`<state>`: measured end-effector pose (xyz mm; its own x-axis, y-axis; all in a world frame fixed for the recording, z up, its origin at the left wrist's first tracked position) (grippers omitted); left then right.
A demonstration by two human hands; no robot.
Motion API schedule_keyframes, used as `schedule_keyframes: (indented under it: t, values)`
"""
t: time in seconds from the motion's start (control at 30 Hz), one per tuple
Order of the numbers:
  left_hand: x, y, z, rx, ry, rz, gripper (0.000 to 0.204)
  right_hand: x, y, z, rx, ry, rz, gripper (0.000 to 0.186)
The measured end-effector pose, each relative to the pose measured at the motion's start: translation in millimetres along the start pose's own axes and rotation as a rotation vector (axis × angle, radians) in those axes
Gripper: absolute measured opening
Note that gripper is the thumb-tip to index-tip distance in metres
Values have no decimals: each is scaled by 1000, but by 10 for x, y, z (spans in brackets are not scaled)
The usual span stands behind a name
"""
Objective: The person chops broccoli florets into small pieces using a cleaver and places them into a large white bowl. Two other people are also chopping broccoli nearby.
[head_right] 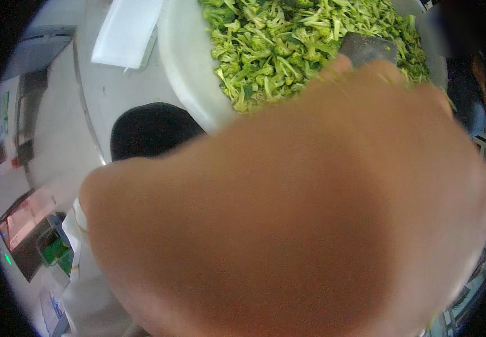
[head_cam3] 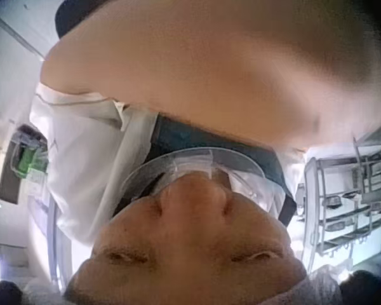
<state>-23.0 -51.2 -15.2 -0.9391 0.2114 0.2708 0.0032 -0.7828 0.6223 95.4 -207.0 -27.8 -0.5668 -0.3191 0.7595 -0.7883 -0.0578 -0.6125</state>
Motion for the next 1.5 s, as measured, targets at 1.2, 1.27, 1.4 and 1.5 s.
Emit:
schedule_keyframes:
  t: [1.2, 1.27, 1.4, 1.5]
  values:
    - [-824, -3579, 603, -911, 271, 549, 17, -192, -117, 58, -153, 102, -177, 24]
    - [-635, -3662, 616, -826, 491, 492, 28, -140, -115, 12, -140, 42, -182, 24]
    - [-703, -2768, 1003, 618, 402, 749, 48, -38, -65, 52, -94, -33, -154, 23]
    - [-564, -2171, 1038, 1030, 441, 455, 35, 46, -23, 48, 93, -94, -40, 22]
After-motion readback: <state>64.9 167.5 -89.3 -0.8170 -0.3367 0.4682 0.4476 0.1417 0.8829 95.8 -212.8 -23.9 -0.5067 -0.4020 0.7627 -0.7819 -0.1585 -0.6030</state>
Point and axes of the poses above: each hand's wrist, its own x-axis away from the middle knuckle, its own z-axis out of the back of the hand, y = z × x, the point moved 1 cm from there along -x, towards the middle knuckle, and after that the axes turned 14 degrees about -x, right-handed, at the moved point
